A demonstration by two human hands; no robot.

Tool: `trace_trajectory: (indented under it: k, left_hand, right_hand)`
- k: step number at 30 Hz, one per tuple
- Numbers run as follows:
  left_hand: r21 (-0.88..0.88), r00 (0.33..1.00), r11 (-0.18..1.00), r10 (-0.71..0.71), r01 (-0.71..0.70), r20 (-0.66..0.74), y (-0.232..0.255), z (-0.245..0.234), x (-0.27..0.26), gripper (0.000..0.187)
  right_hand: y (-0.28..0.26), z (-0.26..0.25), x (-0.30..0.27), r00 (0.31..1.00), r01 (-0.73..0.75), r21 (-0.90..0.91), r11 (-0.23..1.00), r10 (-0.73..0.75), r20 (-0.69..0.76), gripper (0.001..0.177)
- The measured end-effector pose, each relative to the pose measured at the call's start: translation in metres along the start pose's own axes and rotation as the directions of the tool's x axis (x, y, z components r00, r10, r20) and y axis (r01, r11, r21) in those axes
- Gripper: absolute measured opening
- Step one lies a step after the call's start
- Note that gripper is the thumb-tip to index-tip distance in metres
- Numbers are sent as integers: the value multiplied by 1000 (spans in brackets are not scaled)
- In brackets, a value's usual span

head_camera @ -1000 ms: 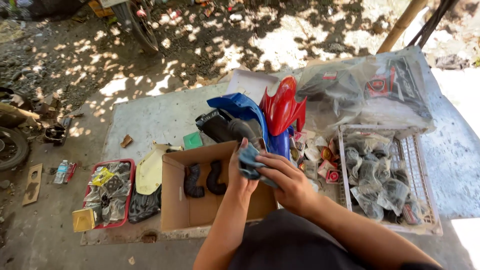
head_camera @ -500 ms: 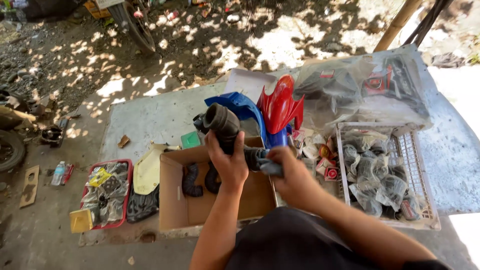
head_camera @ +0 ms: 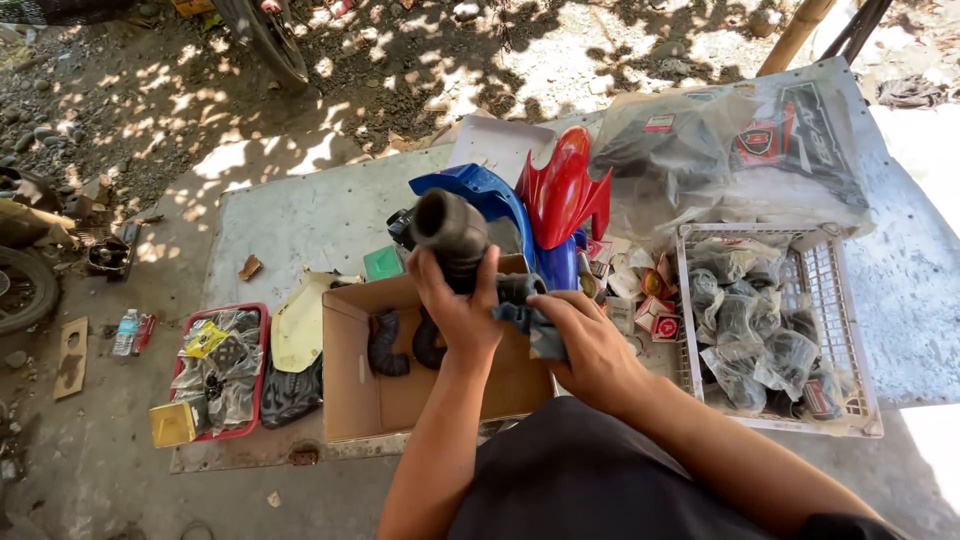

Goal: The person wipes a black rubber hose with a cloth, then places it into a cardboard box. They repeat this process with several other hoses, taking them from a white plastic crate and wiping them before placing them in the box.

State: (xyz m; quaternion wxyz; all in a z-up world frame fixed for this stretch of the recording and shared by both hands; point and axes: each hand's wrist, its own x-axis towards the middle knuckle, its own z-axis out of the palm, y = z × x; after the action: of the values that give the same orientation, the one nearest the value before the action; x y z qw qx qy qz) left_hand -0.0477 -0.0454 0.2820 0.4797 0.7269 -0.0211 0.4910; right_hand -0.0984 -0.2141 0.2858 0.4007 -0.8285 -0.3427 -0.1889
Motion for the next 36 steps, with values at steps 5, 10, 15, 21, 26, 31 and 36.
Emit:
trace_trajectory:
  k: [5, 10, 15, 21, 26, 31, 36]
  left_hand:
    - [26, 975, 975, 221, -221, 21, -13, 3, -18, 68]
    - [43, 870, 870, 489, -491, 59, -30, -8, -11, 52]
    - [-14, 803, 826, 552, -564, 225, -16, 0, -10, 45]
    - [59, 941, 995, -96, 81, 325, -5, -10, -5, 54]
    - [-179, 760, 839, -349, 514, 548, -8, -19, -12, 54]
    - [-335, 481, 346, -600, 877, 639, 11, 3, -21, 38]
    - [-567, 422, 28, -698, 824, 579, -53, -2, -30, 16]
  right_hand:
    - [8, -18, 10, 763, -641, 416, 645, 596, 250, 57]
    - [9, -37, 24, 601, -518, 822, 237, 785, 152, 42]
    - [0, -43, 39, 824, -460, 227, 858, 508, -251, 28]
    - [4, -20, 12, 974, -165, 224, 961, 195, -119, 64]
    - [17, -10, 11, 866, -411, 352, 841, 480, -135, 63]
    - [10, -2, 5, 924, -284, 330, 900, 349, -158, 71]
    - [5, -1, -13, 933, -349, 404, 845, 352, 70, 57]
